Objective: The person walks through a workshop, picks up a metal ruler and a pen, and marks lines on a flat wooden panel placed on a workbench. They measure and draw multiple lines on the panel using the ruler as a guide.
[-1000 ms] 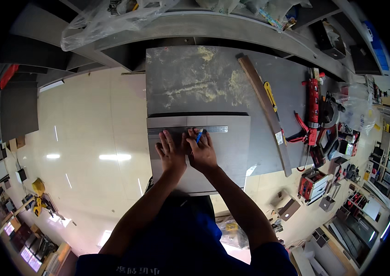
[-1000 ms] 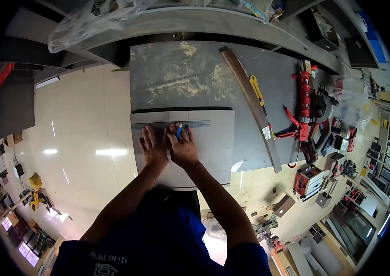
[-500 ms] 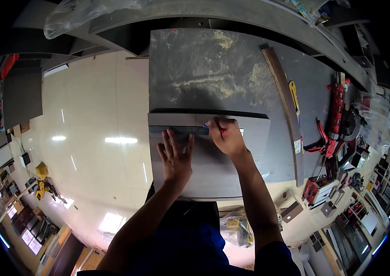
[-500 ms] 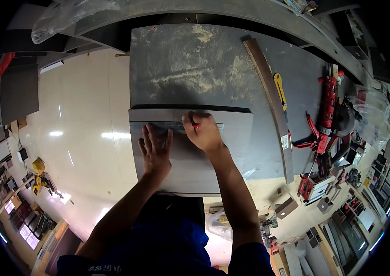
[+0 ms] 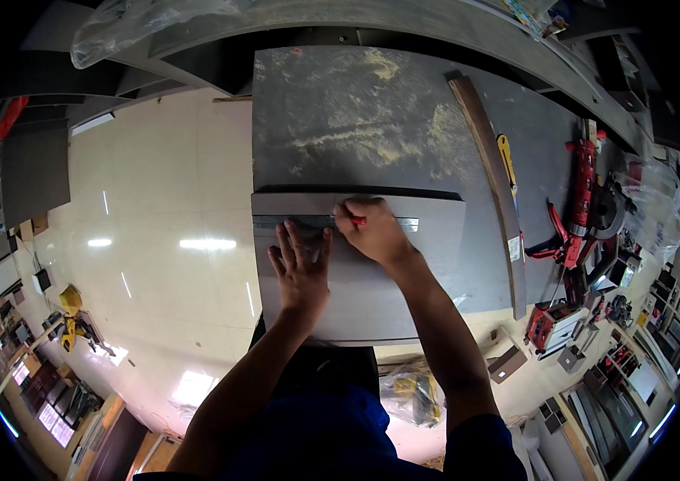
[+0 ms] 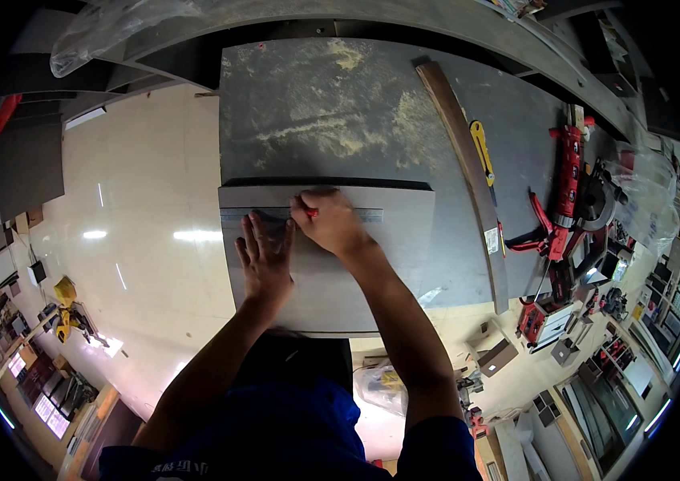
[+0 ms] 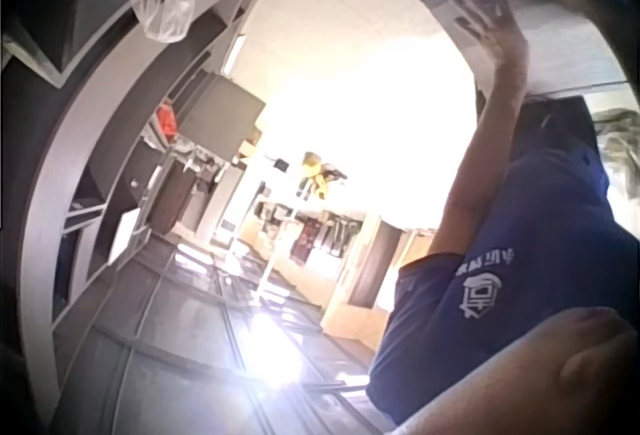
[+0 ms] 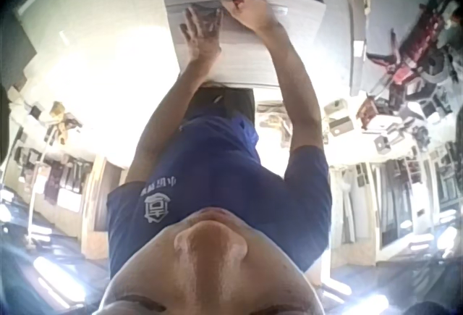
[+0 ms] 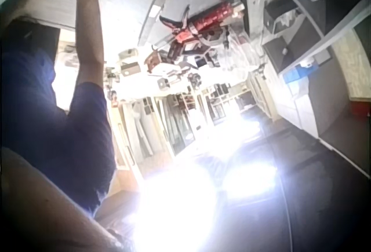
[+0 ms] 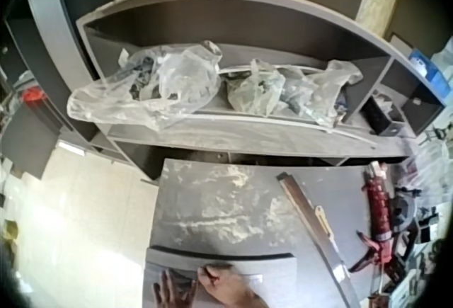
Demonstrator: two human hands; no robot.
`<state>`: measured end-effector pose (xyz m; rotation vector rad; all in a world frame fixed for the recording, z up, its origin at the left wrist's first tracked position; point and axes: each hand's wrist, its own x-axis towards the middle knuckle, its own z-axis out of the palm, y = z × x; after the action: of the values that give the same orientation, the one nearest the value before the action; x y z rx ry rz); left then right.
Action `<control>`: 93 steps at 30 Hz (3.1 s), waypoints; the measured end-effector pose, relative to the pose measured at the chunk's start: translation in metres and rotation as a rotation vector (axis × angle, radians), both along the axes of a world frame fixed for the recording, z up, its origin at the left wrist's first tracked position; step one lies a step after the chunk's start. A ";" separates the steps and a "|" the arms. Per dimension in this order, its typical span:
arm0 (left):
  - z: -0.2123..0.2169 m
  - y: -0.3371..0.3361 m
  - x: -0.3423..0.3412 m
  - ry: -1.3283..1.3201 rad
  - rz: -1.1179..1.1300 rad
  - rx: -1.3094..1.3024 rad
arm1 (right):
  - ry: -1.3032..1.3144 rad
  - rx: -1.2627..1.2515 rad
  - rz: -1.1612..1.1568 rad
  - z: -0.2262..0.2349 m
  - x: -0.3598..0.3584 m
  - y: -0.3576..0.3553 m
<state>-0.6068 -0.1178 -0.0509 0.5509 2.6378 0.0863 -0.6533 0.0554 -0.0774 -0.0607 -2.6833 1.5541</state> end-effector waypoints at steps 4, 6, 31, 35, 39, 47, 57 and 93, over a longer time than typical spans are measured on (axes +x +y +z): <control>-0.008 -0.003 0.003 0.050 -0.009 -0.016 | -0.187 0.160 0.036 0.022 0.017 0.036; -0.006 -0.002 0.002 0.039 -0.006 -0.023 | -0.090 0.171 0.005 0.025 0.027 0.043; -0.011 -0.001 0.005 0.084 -0.005 -0.010 | -0.170 0.091 -0.145 0.023 0.043 0.052; -0.014 -0.002 0.006 0.075 0.005 -0.007 | -0.029 0.070 -0.132 0.012 0.034 0.019; -0.018 -0.005 0.006 0.050 0.015 0.009 | 0.027 0.058 -0.079 0.001 0.013 -0.036; -0.030 -0.010 0.012 0.089 0.039 0.102 | -0.058 -0.033 -0.046 -0.004 -0.002 -0.077; -0.014 -0.004 0.007 0.043 -0.011 -0.037 | -0.308 -0.342 -0.246 0.011 0.056 0.068; -0.001 -0.012 0.013 0.056 -0.028 0.023 | 0.092 0.402 -0.072 0.007 0.067 0.014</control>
<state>-0.5937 -0.1297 -0.0521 0.6058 2.6854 0.0946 -0.5863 0.0698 -0.0708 -0.0699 -2.8235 0.9490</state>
